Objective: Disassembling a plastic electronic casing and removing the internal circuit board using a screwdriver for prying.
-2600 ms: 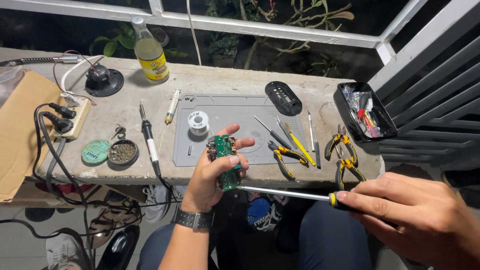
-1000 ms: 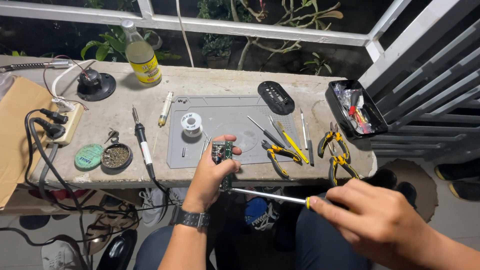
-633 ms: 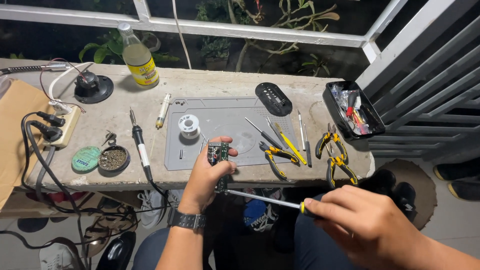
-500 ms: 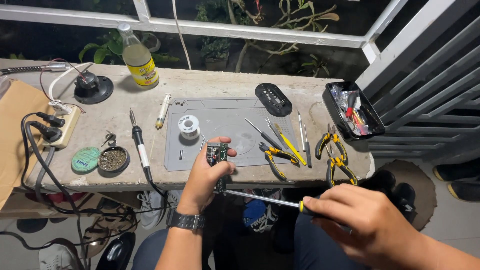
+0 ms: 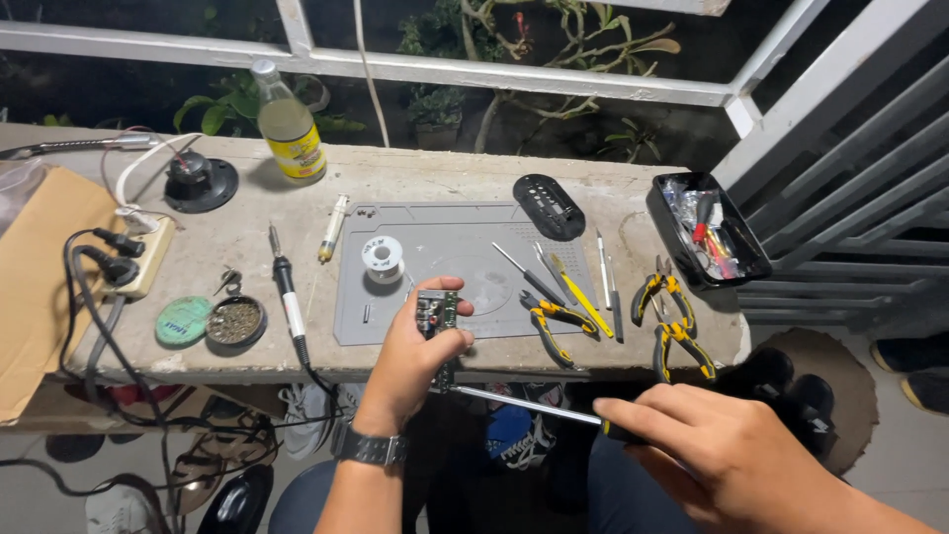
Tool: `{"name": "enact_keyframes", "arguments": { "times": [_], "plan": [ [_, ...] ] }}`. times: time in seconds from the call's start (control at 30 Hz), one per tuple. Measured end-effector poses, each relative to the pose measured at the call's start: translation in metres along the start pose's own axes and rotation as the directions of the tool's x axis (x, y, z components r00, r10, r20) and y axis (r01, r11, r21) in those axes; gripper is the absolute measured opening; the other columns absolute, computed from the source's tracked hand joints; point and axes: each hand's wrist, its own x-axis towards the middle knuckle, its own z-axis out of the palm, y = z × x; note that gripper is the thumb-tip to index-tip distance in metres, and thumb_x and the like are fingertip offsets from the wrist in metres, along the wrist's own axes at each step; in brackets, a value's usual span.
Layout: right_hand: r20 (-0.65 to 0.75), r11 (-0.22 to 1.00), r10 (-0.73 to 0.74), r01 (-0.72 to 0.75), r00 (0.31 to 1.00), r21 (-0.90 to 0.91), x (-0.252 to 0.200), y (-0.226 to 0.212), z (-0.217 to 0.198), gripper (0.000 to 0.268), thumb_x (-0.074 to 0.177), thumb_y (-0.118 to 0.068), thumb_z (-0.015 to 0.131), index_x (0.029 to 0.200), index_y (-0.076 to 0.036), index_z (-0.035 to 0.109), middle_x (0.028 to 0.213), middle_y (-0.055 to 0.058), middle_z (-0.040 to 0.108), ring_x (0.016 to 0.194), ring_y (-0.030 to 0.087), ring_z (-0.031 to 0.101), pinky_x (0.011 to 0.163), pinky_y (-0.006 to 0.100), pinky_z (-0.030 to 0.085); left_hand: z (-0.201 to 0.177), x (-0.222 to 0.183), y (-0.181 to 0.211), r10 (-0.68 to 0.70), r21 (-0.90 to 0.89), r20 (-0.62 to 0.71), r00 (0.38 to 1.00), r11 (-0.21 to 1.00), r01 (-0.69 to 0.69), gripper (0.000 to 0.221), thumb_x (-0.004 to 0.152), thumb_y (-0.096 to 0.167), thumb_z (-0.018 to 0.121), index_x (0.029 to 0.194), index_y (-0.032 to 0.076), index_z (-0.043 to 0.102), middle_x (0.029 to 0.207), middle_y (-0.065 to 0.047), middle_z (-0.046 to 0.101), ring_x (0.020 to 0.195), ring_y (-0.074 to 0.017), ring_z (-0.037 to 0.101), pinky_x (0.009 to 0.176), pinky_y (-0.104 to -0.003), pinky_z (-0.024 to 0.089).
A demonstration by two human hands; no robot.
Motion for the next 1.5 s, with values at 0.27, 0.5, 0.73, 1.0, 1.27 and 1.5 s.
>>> {"name": "enact_keyframes", "arguments": {
  "times": [0.27,0.5,0.73,1.0,1.27,1.5],
  "plan": [
    [0.190,0.987,0.107,-0.127,0.976,0.097,0.002,0.008,0.000,0.064,0.102,-0.020,0.070,0.164,-0.036,0.069,0.112,0.000,0.074,0.073,0.026,0.080,0.058,0.040,0.064,-0.003,-0.002,0.008,0.039,0.140,-0.101,0.994,0.990,-0.025,0.077,0.084,0.012,0.082,0.159,0.016,0.065,0.129,-0.010,0.081,0.090,-0.0223,0.077,0.080,-0.036,0.065],
    [-0.303,0.764,0.643,-0.564,0.703,0.313,0.047,0.061,0.015,0.049,0.095,-0.024,0.082,0.144,-0.027,0.084,0.133,0.001,0.090,0.118,0.016,0.083,0.108,0.031,0.056,0.002,0.002,0.002,0.018,-0.358,-0.077,0.997,0.933,-0.045,0.082,0.089,0.014,0.074,0.169,0.006,0.057,0.135,-0.018,0.068,0.094,-0.0336,0.079,0.077,-0.044,0.066],
    [-0.323,0.655,0.749,-0.719,0.579,0.231,0.133,0.190,0.081,0.054,0.099,-0.035,0.068,0.146,-0.011,0.080,0.108,0.015,0.089,0.110,0.039,0.082,0.103,0.052,0.061,-0.002,0.014,-0.028,0.132,-0.534,0.003,0.991,0.838,-0.110,0.076,0.097,0.019,0.075,0.168,0.000,0.054,0.114,-0.012,0.064,0.098,-0.0294,0.076,0.093,-0.058,0.073],
    [-0.099,0.460,0.882,-0.888,0.460,-0.032,0.179,0.221,0.109,0.044,0.105,-0.022,0.062,0.145,-0.008,0.073,0.141,0.033,0.066,0.121,0.063,0.072,0.103,0.070,0.058,-0.001,0.018,-0.030,0.159,-0.658,-0.020,0.987,0.741,-0.133,0.060,0.106,0.022,0.066,0.161,0.000,0.054,0.128,-0.035,0.076,0.102,-0.0450,0.082,0.076,-0.059,0.072],
    [-0.323,0.709,0.705,-0.614,0.632,0.347,0.167,0.077,0.084,0.033,0.106,-0.026,0.069,0.132,-0.015,0.086,0.122,0.011,0.084,0.098,0.032,0.067,0.088,0.046,0.053,0.015,0.022,-0.035,0.018,-0.745,-0.099,0.995,0.662,-0.086,0.061,0.108,0.036,0.054,0.159,0.004,0.060,0.134,-0.033,0.076,0.112,-0.0517,0.079,0.082,-0.064,0.066],
    [-0.338,0.708,0.333,0.003,0.880,0.706,0.142,-0.012,0.125,0.058,0.107,-0.043,0.074,0.153,-0.006,0.071,0.148,0.016,0.071,0.124,0.019,0.076,0.095,0.031,0.071,0.020,0.014,-0.023,-0.052,-0.730,-0.211,0.976,0.672,-0.122,0.067,0.105,0.016,0.049,0.170,0.004,0.053,0.145,-0.027,0.070,0.129,-0.0479,0.072,0.111,-0.062,0.060]
  ]
}}
